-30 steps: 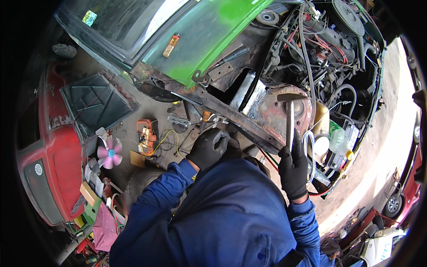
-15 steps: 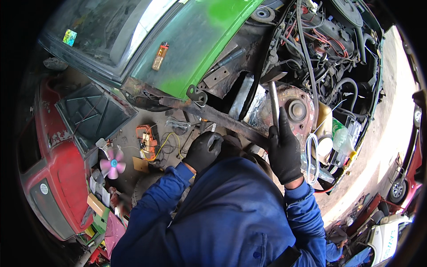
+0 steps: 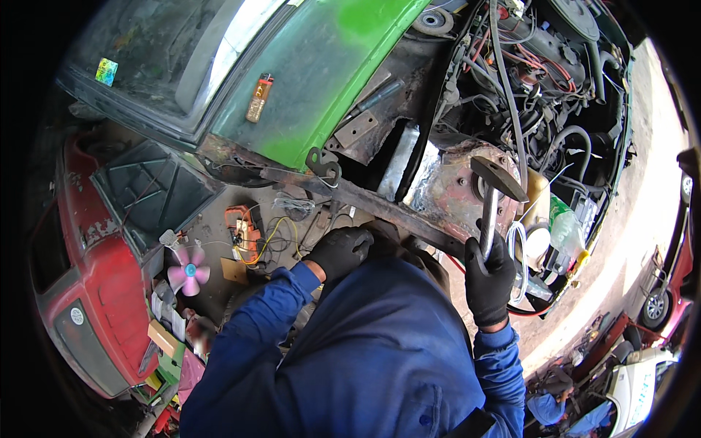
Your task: The person works on the front frame of a green car with the hood open. They use a hammer and chisel to remove rusted sections, then apply a cutting torch to heat and cut metal. They also use an angle grinder to smooth edges and a wrench to adjust components.
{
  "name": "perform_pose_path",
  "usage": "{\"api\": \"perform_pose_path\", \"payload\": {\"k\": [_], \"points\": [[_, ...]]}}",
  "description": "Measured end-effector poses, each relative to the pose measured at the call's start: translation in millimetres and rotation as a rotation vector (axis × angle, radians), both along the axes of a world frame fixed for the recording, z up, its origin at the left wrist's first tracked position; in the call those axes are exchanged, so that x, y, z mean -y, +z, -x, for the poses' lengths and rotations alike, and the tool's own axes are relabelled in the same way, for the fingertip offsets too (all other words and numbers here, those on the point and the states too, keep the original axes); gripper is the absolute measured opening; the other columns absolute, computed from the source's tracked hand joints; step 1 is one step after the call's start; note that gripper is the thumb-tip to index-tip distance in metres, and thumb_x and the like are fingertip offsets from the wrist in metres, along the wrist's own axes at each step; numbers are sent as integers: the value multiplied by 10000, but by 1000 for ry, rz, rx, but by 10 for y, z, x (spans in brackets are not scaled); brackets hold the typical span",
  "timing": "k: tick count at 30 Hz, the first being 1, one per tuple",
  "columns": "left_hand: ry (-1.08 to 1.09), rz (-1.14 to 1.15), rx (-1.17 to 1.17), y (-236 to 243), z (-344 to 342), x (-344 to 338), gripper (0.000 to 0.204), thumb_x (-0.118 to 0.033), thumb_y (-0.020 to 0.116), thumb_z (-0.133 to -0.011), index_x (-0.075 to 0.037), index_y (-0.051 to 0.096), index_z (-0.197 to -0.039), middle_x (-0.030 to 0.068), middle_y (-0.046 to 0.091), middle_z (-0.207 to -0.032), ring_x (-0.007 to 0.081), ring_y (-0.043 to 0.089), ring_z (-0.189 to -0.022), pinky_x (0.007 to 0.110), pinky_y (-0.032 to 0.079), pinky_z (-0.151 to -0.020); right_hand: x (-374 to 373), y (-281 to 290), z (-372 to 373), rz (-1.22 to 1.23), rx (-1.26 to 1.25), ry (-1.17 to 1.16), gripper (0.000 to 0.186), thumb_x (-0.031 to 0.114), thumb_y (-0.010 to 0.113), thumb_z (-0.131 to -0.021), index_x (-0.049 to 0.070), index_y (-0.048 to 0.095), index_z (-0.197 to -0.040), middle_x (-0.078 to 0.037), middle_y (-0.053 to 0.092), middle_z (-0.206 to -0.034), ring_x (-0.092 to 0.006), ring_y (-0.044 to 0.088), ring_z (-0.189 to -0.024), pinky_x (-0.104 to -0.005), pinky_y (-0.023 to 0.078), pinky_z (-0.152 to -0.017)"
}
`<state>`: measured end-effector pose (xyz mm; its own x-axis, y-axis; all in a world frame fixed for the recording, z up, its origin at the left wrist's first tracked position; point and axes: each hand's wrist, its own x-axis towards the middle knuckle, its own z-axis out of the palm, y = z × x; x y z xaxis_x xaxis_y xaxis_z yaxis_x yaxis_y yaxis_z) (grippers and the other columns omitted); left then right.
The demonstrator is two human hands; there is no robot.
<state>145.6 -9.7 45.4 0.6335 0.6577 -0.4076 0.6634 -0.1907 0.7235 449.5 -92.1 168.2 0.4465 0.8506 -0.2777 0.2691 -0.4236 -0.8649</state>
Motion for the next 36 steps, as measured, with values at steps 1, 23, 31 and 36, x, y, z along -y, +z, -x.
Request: {"api": "perform_pose_path", "payload": {"k": [1, 23, 31, 36], "points": [[-37, -1, -14, -1, 0, 13, 219, -210, 646, -1037, -77, 754, -1173, 178, 777, -1147, 410, 735, -1079, 505, 583, -955, 50, -65, 2, -14, -11, -73, 284, 48, 731, -1059, -37, 710, -1328, -91, 768, -1084, -133, 694, -946, -319, 585, -849], [-549, 34, -155, -1255, -153, 1068, 411, -234, 515, -1061, -149, 736, -1398, 171, 764, -1365, 380, 727, -1247, 531, 549, -1081, 439, -805, -163, -337, 513, -41, 228, 100, 689, -1069, -20, 707, -1262, -187, 747, -1160, -345, 720, -1052, -447, 550, -954], [-730, 7, -294, -1493, -59, 1736, 370, -264, 541, -1052, -145, 773, -1316, 182, 770, -1325, 384, 721, -1245, 522, 536, -1090, 445, -893, -219, -411, 624, 12, 262, 143, 722, -1051, 0, 687, -1268, -187, 713, -1155, -410, 659, -1076, -495, 505, -955], [-619, 108, -281, -972, 29, 1806, 399, -273, 580, -1032, -167, 770, -1365, 172, 780, -1307, 382, 731, -1224, 529, 555, -1059, 409, -903, -230, -431, 609, -4, 183, 188, 741, -1036, 33, 692, -1120, -173, 660, -995, -410, 607, -961, -512, 464, -865]]}}
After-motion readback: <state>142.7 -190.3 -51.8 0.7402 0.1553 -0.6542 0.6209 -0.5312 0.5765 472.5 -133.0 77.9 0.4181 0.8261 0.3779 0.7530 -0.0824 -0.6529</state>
